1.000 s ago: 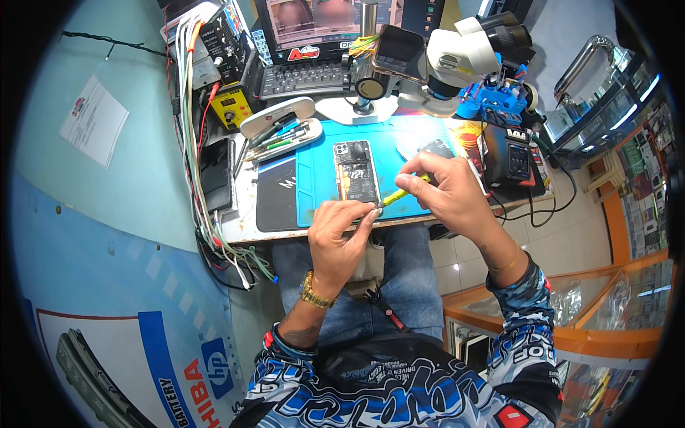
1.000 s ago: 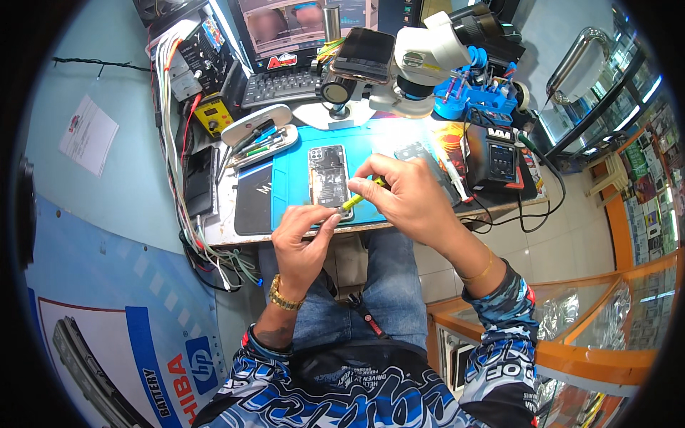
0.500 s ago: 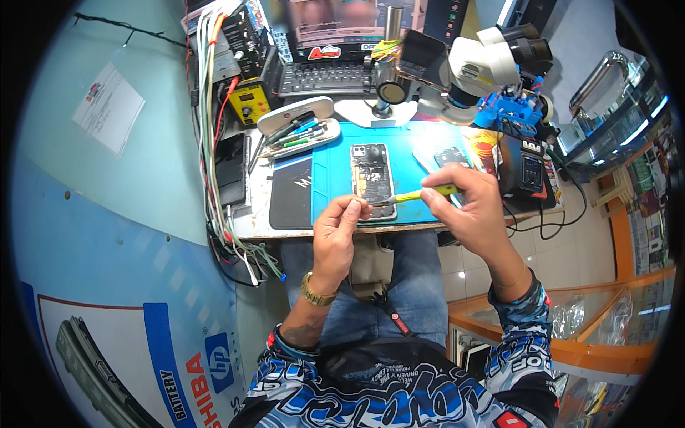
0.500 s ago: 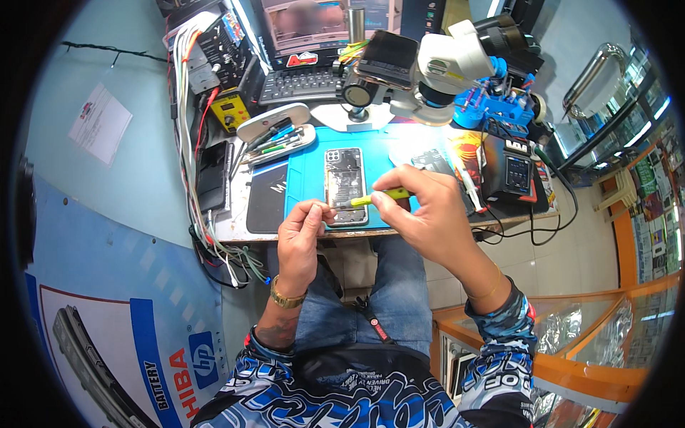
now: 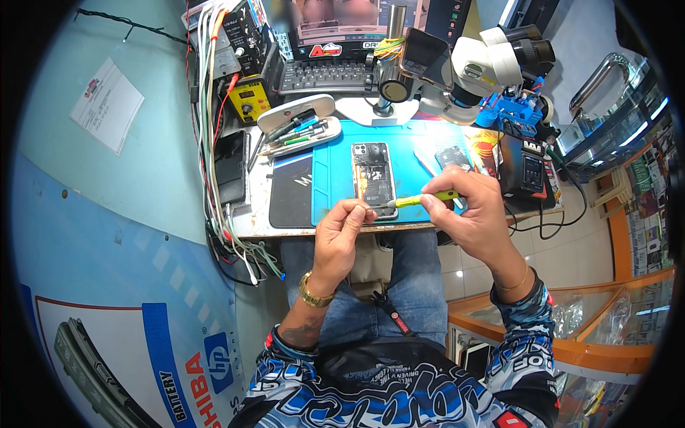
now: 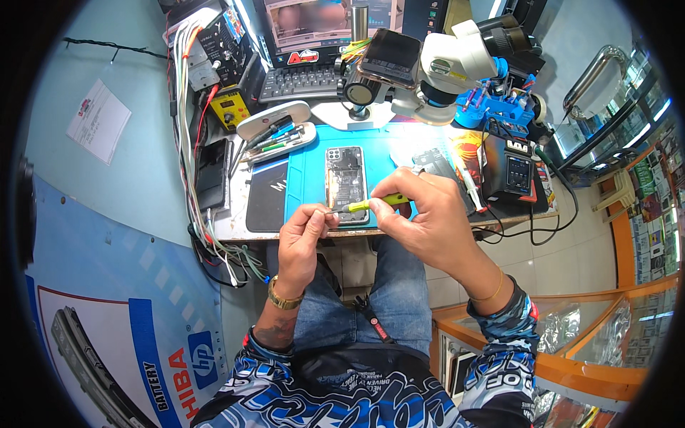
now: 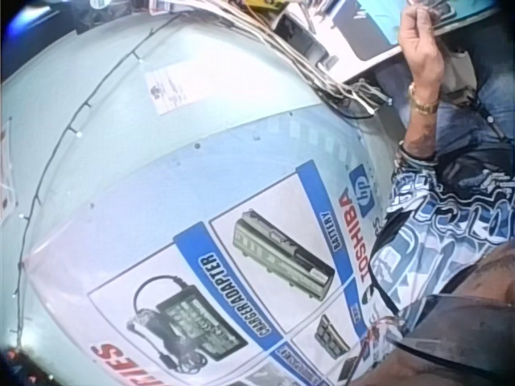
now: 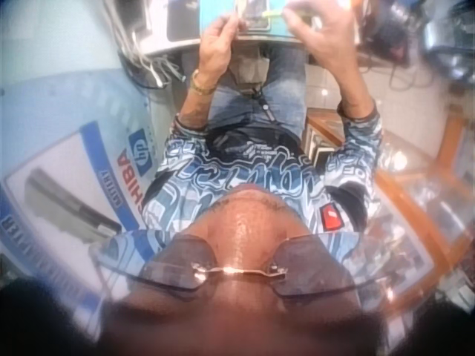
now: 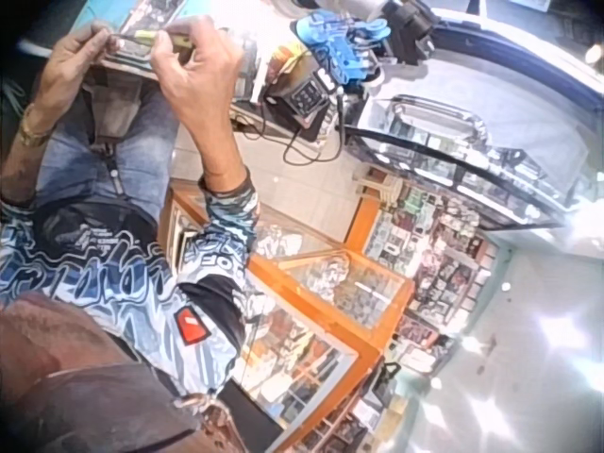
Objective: The person works on a disassembled smartphone at a cluttered electronics repair bench. They use a yellow-handled screwdriver to manipulate internal components, then connect a power adapter to a multimeter and place the phone on the bench.
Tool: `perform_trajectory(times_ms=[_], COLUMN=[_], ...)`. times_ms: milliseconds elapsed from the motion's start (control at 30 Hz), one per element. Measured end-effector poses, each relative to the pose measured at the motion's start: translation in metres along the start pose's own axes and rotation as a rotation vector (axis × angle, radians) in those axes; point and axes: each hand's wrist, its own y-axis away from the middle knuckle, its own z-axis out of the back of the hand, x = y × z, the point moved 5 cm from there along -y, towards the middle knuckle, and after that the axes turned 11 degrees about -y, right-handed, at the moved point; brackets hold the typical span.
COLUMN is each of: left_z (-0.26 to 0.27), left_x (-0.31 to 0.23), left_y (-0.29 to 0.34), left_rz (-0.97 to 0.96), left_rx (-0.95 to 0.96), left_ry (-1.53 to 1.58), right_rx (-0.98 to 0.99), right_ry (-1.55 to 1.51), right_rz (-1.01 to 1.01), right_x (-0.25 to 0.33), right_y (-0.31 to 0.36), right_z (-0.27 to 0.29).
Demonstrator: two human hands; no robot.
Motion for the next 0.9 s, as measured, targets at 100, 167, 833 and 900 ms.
perform_trajectory(times_ms=[100,167,833,900], left_z=[0.002,0.004,-0.004,-0.004], left_x=[-0.005,-0.007,-0.005,-0.004], left_y=[0.002,0.003,0.005,0.005], left_rz=[-0.062,-0.122,-0.469,-0.48], left_rx=[-0.044,-0.064,-0.086,-0.085], left_ry=[-0.192,-0.323,-1.222,-1.223], right_rx=[0.025,0.052,0.216,0.23], right_ry=[0.02,0.044,0.306,0.318], right_rz=[-0.012,-0.008,0.042,0.045], right_x=[-0.001,-0.003,-0.033,-0.035], right_y=[0.0,0.001,0.002,0.003], right_z=[-0.001,-0.001,-0.006,-0.008])
